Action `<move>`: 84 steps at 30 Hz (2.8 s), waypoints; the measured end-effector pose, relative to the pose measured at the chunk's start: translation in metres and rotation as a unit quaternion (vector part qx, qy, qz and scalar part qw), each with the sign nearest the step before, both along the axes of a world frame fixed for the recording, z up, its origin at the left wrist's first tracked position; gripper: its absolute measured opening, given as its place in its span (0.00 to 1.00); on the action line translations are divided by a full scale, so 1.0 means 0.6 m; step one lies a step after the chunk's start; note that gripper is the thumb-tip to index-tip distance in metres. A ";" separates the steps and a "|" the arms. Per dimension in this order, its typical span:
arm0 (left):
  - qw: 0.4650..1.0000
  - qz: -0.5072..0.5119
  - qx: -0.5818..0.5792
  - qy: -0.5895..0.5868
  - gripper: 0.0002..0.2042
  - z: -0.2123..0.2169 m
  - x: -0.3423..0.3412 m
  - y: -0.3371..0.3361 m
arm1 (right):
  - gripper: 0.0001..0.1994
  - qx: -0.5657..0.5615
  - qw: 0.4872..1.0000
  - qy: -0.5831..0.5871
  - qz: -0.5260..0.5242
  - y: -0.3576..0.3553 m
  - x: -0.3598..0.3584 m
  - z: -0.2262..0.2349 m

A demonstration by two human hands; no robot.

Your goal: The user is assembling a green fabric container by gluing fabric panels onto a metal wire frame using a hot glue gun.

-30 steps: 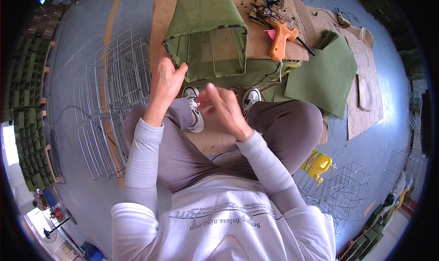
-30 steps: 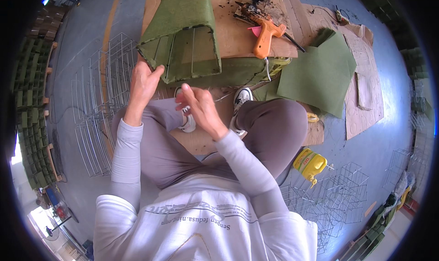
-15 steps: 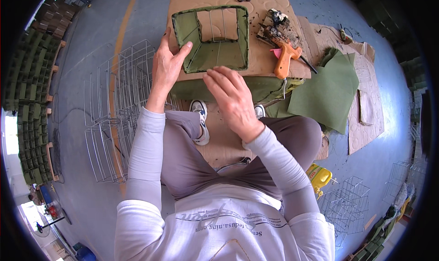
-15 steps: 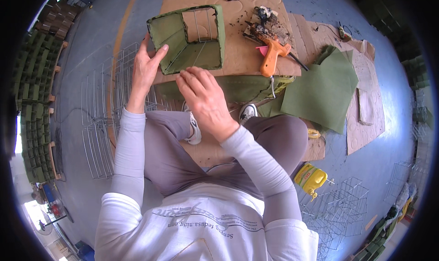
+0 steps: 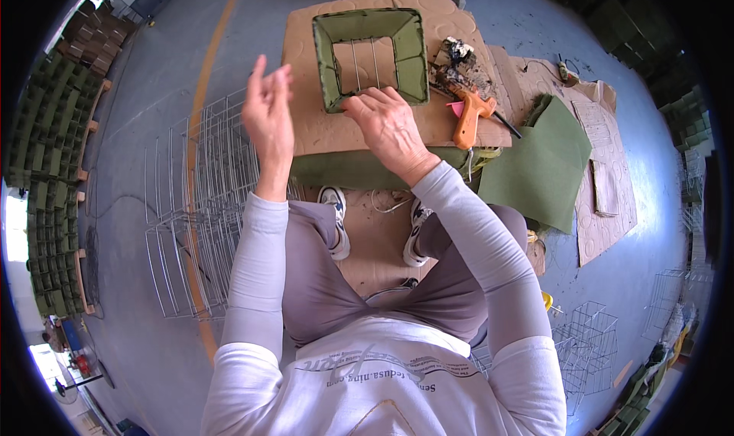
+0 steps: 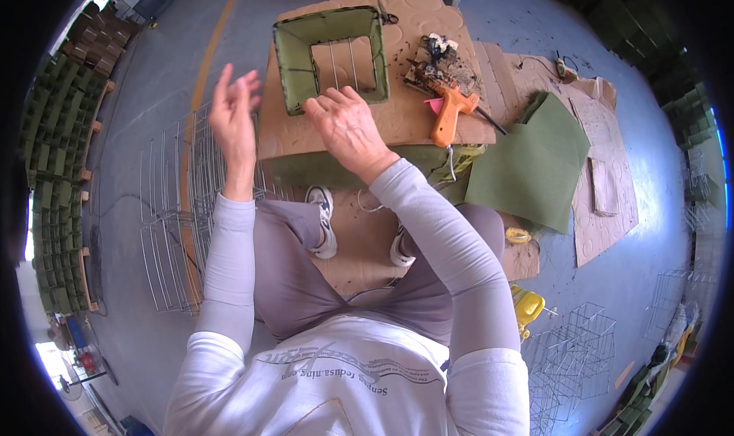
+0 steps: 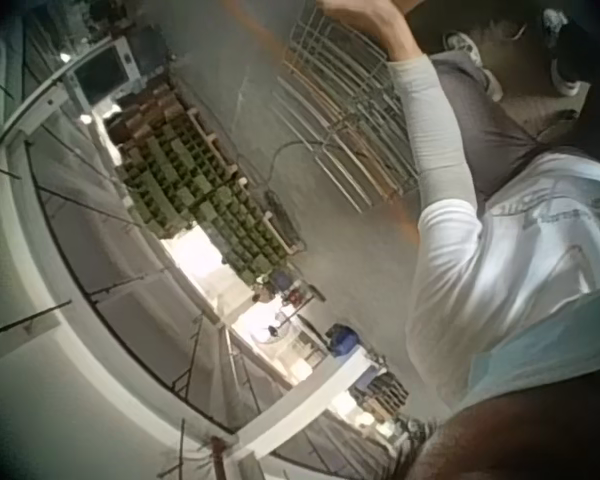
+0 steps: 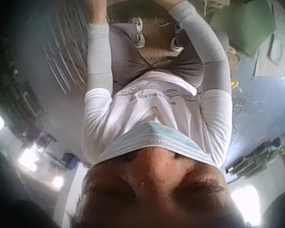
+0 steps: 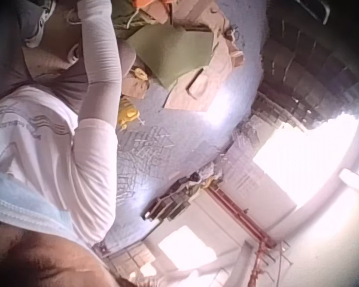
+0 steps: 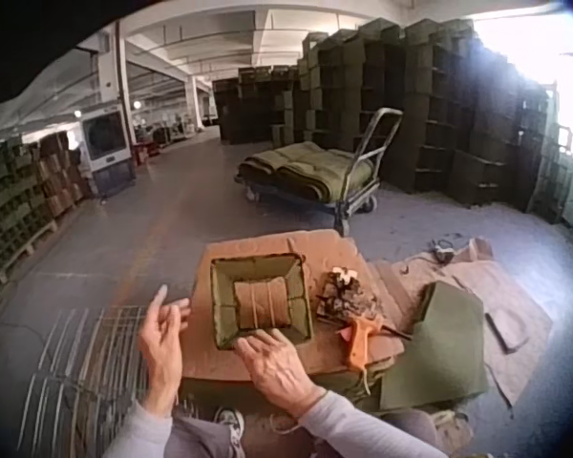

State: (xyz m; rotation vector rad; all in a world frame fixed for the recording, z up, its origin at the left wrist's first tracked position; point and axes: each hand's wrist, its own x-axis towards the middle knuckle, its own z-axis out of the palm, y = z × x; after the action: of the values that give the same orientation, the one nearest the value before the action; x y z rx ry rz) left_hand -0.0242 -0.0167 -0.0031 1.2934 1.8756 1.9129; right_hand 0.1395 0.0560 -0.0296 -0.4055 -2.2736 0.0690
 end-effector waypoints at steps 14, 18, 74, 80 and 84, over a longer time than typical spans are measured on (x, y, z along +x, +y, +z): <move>0.875 -0.086 0.038 0.475 0.27 0.002 0.019 0.035 | 0.03 -0.064 0.998 -0.007 -0.011 0.048 0.005 0.039; 0.890 -0.082 0.036 0.446 0.27 0.002 0.001 0.038 | 0.05 -0.006 0.997 0.072 -0.018 0.046 0.022 0.047; 0.934 -0.163 0.010 0.318 0.33 -0.006 0.060 -0.009 | 0.11 -0.323 0.874 0.332 -0.146 0.027 0.207 0.146; 0.917 -0.173 0.013 0.359 0.28 0.000 0.056 -0.017 | 0.15 -0.387 0.869 0.269 -0.150 0.031 0.206 0.056; 0.906 -0.192 -0.011 0.377 0.25 0.000 0.052 -0.019 | 0.22 -0.351 0.903 0.207 -0.137 0.033 0.143 0.031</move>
State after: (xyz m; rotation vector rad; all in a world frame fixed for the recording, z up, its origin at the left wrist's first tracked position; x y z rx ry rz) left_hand 0.0071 -0.0279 -0.0031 2.4199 1.6835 1.2669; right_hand 0.2253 0.0759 -0.0109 -0.9793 -1.6879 0.7714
